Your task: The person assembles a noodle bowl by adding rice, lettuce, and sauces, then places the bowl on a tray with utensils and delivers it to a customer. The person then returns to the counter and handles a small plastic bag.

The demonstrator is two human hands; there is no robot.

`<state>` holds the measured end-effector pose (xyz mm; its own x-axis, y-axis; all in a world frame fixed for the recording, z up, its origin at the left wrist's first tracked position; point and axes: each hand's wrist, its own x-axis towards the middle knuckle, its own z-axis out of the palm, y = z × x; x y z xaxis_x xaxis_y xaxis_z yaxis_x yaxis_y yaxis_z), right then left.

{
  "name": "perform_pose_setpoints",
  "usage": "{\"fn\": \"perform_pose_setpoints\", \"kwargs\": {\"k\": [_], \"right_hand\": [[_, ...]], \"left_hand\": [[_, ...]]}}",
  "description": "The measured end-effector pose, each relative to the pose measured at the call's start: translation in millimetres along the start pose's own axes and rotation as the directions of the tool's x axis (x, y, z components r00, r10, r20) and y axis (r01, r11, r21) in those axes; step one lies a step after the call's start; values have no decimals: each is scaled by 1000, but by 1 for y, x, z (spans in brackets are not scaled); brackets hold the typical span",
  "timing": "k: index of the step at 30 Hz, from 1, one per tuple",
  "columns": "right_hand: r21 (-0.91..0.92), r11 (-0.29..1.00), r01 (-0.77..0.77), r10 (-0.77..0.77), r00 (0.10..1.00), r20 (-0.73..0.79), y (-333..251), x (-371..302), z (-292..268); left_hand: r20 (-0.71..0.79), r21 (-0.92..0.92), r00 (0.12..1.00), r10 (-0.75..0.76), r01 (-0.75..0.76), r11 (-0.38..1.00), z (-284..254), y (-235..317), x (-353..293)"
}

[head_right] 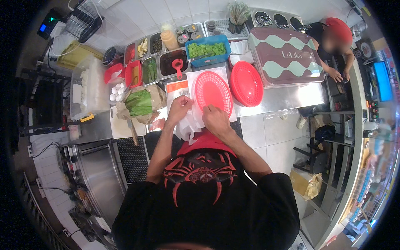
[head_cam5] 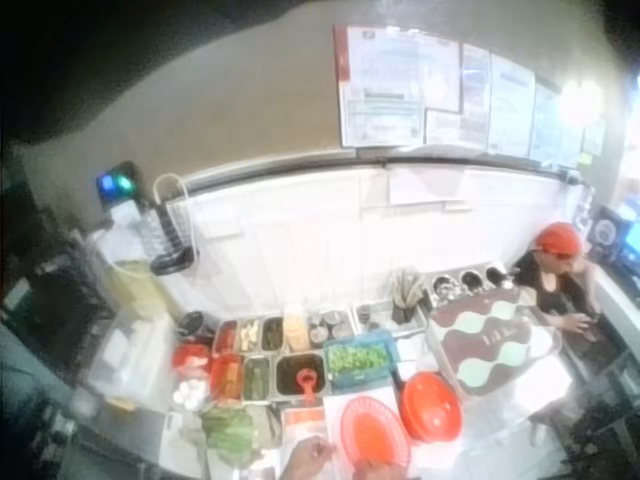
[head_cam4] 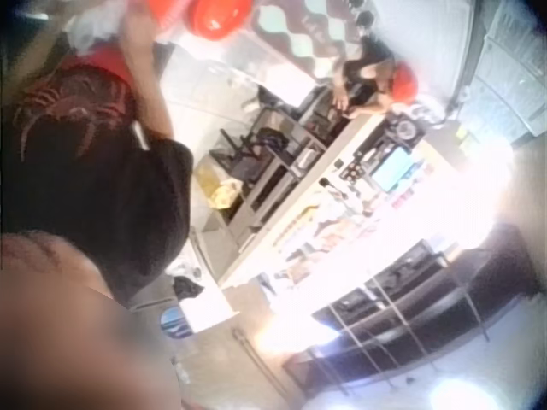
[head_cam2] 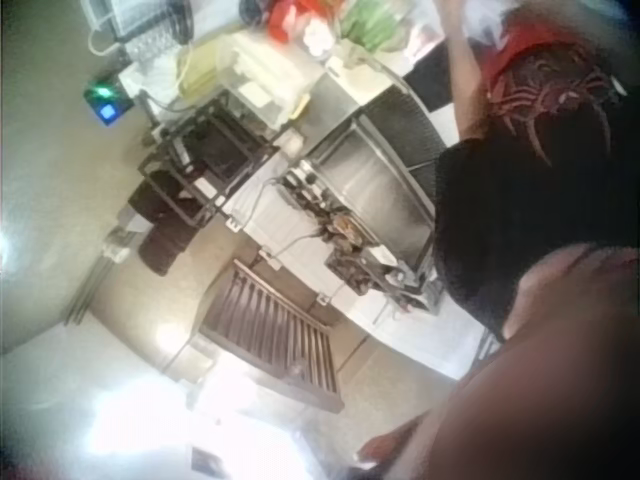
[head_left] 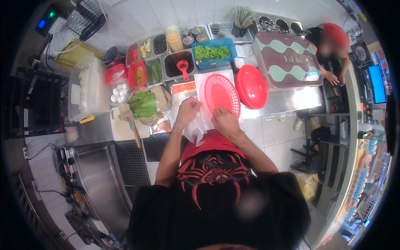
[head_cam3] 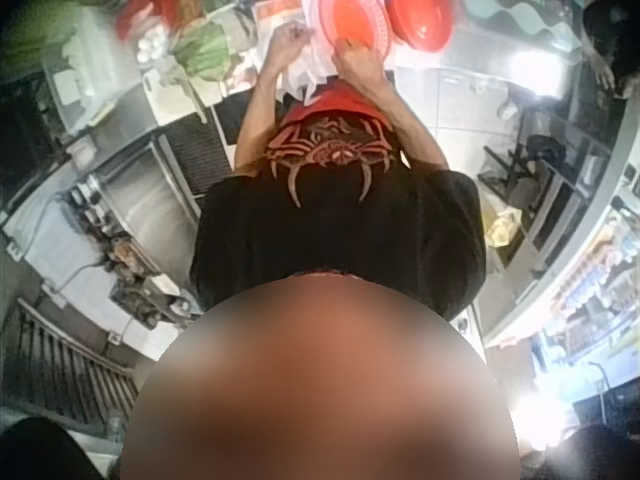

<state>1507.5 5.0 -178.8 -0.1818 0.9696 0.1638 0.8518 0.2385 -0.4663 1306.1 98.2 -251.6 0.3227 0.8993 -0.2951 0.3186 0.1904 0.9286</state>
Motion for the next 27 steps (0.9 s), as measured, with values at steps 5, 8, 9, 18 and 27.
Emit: {"fn": "perform_pose_setpoints", "kwargs": {"k": [5,8,9,18,27], "right_hand": [[-3,999,-35,35,999,21,3,6,12],[-8,995,-100,100,994,53,-4,9,9],[-13,992,-128,129,989,70,-10,12,3],[-171,985,-36,60,989,134,-4,21,34],[-173,977,-121,121,993,-6,-4,33,25]], "left_hand": [[3,81,999,-52,52,995,-4,14,1],[-55,215,991,-119,128,968,-11,26,-5],[-131,270,983,-132,163,949,-15,24,-8],[-335,371,933,-129,257,892,-78,56,-69],[-358,320,931,-71,194,927,-96,91,-103]]}}
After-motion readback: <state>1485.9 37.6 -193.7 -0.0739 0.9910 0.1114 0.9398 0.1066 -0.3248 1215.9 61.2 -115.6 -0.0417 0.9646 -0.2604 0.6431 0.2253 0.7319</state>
